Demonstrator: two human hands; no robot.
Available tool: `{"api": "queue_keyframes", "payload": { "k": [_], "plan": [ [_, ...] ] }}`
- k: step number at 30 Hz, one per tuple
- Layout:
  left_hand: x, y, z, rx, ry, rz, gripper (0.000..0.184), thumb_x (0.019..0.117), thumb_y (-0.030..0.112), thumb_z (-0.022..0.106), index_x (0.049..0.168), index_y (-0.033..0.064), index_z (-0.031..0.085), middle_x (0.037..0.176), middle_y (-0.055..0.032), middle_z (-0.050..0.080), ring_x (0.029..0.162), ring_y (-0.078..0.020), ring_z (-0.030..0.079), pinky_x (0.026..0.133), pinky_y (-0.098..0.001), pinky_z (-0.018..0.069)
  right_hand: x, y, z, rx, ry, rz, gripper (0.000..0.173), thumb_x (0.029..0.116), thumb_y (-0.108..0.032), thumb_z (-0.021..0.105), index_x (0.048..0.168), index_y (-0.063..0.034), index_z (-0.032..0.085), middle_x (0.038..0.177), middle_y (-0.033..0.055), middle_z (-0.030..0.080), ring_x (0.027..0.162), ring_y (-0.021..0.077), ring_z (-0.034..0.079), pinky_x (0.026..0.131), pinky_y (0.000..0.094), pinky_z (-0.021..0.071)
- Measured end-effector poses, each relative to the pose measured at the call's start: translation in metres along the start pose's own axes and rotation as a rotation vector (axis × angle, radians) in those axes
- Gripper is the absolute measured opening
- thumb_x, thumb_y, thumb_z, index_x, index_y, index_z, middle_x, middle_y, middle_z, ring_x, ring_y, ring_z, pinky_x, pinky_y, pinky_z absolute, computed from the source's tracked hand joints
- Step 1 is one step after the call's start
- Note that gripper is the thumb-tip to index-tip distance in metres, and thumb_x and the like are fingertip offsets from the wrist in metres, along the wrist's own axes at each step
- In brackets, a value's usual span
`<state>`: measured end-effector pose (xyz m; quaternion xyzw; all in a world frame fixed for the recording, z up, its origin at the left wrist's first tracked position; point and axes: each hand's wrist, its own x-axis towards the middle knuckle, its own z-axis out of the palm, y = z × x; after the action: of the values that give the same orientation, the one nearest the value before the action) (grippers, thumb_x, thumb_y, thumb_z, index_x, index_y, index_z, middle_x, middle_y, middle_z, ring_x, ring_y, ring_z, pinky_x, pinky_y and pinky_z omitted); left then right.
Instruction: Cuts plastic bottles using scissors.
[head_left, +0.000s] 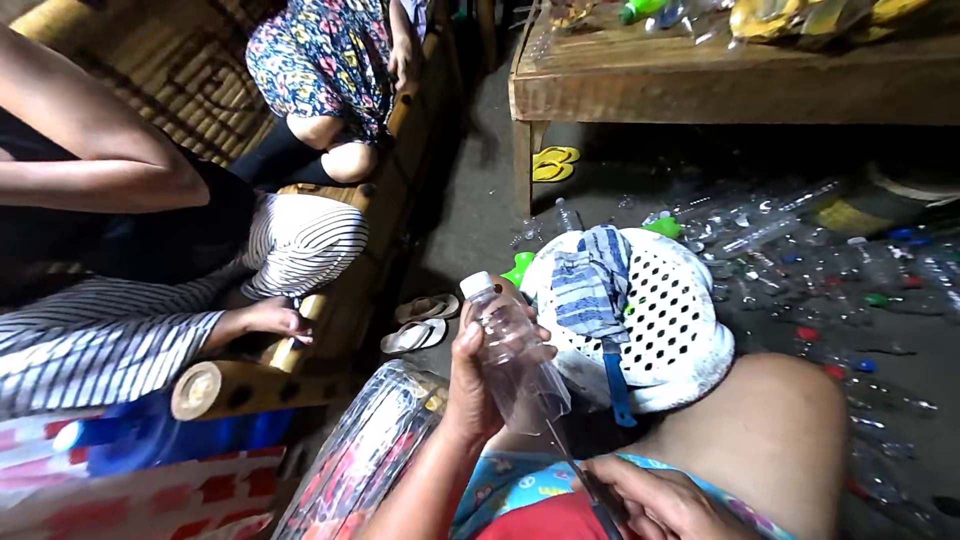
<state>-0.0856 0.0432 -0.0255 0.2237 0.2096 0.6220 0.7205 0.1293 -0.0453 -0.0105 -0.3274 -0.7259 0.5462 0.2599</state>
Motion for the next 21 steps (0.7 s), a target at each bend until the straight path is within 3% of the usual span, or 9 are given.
{"api": "queue_keyframes", "payload": {
  "k": [5, 11, 16, 21],
  "plan": [
    [-0.004, -0.003, 0.001, -0.1, 0.023, -0.022, 0.074, 0.074, 0.049, 0.085, 0.128, 0.0114, 0.052, 0.109, -0.0149, 0.071, 0.095, -0.0287, 0.073, 0.083, -0.0425, 0.0619, -0.004, 0.001, -0.002, 0.066, -0.011, 0.01, 0.058, 0.0936, -0.037, 0.067, 0.122, 0.0128, 0.059, 0.082, 0.0164, 0.065, 0.064, 0.0108, 0.054, 0.057, 0.0254, 0.0451],
    [-0.005, -0.005, -0.001, -0.222, -0.022, -0.041, 0.065, 0.0774, 0.046, 0.082, 0.128, 0.0143, 0.056, 0.113, -0.0173, 0.071, 0.1, -0.0329, 0.072, 0.087, -0.0461, 0.0603, -0.004, 0.004, 0.006, 0.205, 0.011, 0.041, 0.047, 0.0978, -0.03, 0.065, 0.123, 0.0094, 0.058, 0.082, 0.01, 0.065, 0.066, 0.0063, 0.057, 0.059, 0.022, 0.0472],
    [-0.008, -0.009, 0.0, -0.281, -0.048, -0.072, 0.058, 0.0777, 0.044, 0.08, 0.125, 0.0134, 0.063, 0.113, -0.0161, 0.071, 0.099, -0.0312, 0.072, 0.086, -0.0443, 0.0598, 0.001, 0.002, 0.009, 0.369, 0.005, 0.009, 0.052, 0.0998, -0.038, 0.063, 0.124, 0.0069, 0.056, 0.085, 0.0032, 0.065, 0.073, 0.001, 0.059, 0.064, 0.018, 0.0482],
    [-0.01, -0.015, 0.005, -0.277, -0.042, -0.049, 0.052, 0.0804, 0.048, 0.077, 0.118, 0.0139, 0.067, 0.111, -0.0135, 0.072, 0.098, -0.0275, 0.073, 0.085, -0.0404, 0.0601, 0.006, 0.0, 0.012, 0.481, 0.043, -0.02, 0.041, 0.1009, -0.03, 0.063, 0.128, 0.001, 0.055, 0.09, -0.0025, 0.066, 0.079, -0.0014, 0.061, 0.071, 0.0174, 0.0507]
  ]
}}
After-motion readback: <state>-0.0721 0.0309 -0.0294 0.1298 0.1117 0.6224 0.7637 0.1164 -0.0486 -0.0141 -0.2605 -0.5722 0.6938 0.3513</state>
